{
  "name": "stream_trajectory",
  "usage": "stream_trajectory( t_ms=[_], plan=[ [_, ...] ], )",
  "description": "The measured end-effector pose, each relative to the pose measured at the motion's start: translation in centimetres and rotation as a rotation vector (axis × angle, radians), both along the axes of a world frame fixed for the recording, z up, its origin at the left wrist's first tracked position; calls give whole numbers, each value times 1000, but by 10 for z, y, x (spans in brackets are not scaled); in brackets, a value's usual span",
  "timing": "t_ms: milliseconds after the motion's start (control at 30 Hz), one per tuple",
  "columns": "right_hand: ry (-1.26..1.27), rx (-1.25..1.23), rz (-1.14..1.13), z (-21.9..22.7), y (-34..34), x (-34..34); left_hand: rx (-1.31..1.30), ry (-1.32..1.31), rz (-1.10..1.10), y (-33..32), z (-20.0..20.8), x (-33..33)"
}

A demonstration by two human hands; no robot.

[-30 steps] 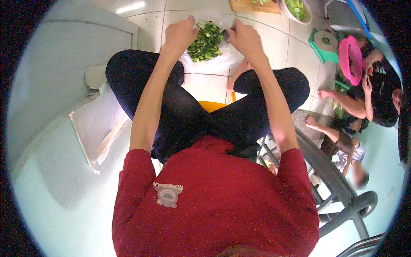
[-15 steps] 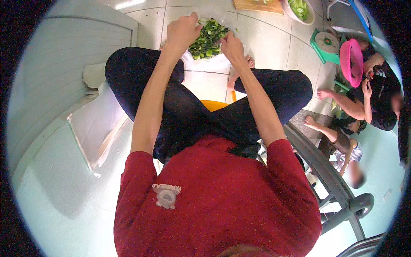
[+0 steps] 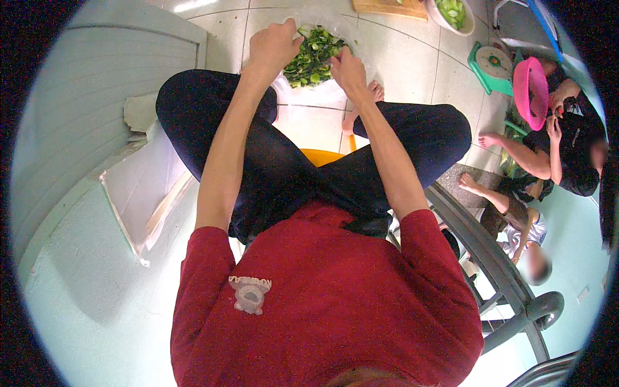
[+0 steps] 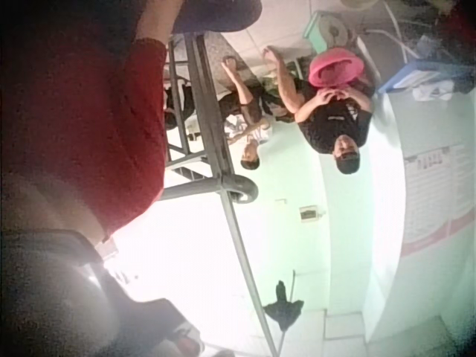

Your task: The person chops green vegetables by hand using a knife and places the pieces into a plastic bag.

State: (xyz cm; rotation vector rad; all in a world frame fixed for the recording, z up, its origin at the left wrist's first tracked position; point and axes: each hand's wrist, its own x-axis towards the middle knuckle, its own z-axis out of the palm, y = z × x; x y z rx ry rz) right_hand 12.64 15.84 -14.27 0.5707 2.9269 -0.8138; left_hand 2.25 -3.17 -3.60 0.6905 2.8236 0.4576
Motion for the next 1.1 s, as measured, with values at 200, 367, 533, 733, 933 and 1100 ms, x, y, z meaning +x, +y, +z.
stream_trajectory(
  t_ms=[200, 367, 533, 733, 933, 1100],
  plan=[
    [-40, -20, 9, -2, -6, -2, 20, -9, -21, -2, 0, 1],
    [24, -91, 78, -4, -10, -6, 24, 7, -31, -3, -1, 1],
    [18, -108, 65, -10, -6, -9, 12, -16, -26, -2, -1, 1],
    [8, -139, 32, -8, -5, -10, -27, -37, 6, -2, -3, 1],
    [22, 30, -3, 24, 3, -17, -46, -71, -2, 2, 1, -2],
    [103, 77, 27, 106, 17, -28, -62, -62, -28, -6, -1, 1]
  ],
)
